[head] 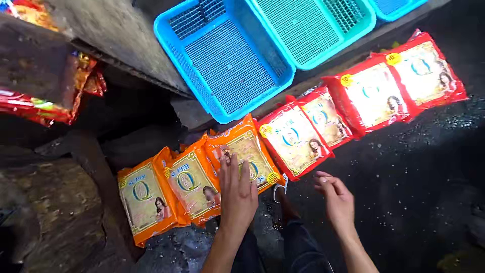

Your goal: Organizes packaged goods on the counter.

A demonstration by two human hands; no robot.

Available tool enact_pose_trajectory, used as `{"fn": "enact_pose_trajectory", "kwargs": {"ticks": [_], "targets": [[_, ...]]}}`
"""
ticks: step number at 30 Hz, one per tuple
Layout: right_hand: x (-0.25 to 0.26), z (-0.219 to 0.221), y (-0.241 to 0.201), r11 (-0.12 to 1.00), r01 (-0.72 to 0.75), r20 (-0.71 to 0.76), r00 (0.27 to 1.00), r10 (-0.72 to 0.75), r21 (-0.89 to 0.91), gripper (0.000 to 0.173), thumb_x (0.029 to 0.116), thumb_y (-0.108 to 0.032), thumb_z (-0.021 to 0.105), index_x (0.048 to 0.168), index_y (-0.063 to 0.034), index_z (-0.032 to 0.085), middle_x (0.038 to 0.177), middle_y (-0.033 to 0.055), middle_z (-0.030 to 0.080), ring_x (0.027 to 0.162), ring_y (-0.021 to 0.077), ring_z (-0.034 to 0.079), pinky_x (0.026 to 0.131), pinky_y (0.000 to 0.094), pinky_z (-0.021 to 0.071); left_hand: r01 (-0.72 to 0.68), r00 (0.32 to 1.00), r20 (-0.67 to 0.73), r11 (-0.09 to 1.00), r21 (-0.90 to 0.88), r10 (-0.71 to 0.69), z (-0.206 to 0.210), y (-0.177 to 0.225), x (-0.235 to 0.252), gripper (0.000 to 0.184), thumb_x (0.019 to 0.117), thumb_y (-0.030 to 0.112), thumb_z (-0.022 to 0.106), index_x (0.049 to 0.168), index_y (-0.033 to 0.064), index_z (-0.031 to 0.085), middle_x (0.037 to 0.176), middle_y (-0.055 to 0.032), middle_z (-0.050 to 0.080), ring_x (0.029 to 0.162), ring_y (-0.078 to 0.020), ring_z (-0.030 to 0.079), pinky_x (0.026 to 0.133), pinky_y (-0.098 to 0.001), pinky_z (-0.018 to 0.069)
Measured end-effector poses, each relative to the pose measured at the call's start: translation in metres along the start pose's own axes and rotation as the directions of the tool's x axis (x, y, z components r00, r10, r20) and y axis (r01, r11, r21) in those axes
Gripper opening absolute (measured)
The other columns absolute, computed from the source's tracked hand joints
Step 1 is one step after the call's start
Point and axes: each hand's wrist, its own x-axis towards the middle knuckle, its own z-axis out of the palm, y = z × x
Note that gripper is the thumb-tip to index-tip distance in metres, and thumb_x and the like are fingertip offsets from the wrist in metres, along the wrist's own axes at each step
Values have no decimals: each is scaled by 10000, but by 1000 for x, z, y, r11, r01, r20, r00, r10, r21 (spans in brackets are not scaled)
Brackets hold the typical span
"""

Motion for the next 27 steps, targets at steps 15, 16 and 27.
{"fn": "enact_pose_trajectory", "kwargs": {"ticks": [15,16,27], "targets": [[43,72,-148,593,805,702,409,-582,23,254,1021,-232,560,1122,-59,716,1270,133,666,1238,178,604,1020,337,520,173,915,-276,904,-392,-295,38,21,-167,219,975,129,587,1102,35,740,1309,-162,660,1319,-276,575,1127,-422,474],[43,85,-153,553,833,752,347,-560,27,276,1020,-236,551,1139,-54,722,1273,144,667,1232,199,611,1018,358,525,260,880,-277,880,-397,-385,34,20,-171,224,969,134,597,1106,31,743,1308,-164,661,1298,-279,589,1109,-428,485],[144,105,-190,326,899,850,402,-341,-294,316,1038,-165,537,1292,-4,634,1271,210,642,1155,310,649,999,523,536,517,661,341,77,-853,-668,81,70,-121,421,992,227,637,1346,-1,605,1369,-186,604,1214,-254,635,981,-411,562]]}}
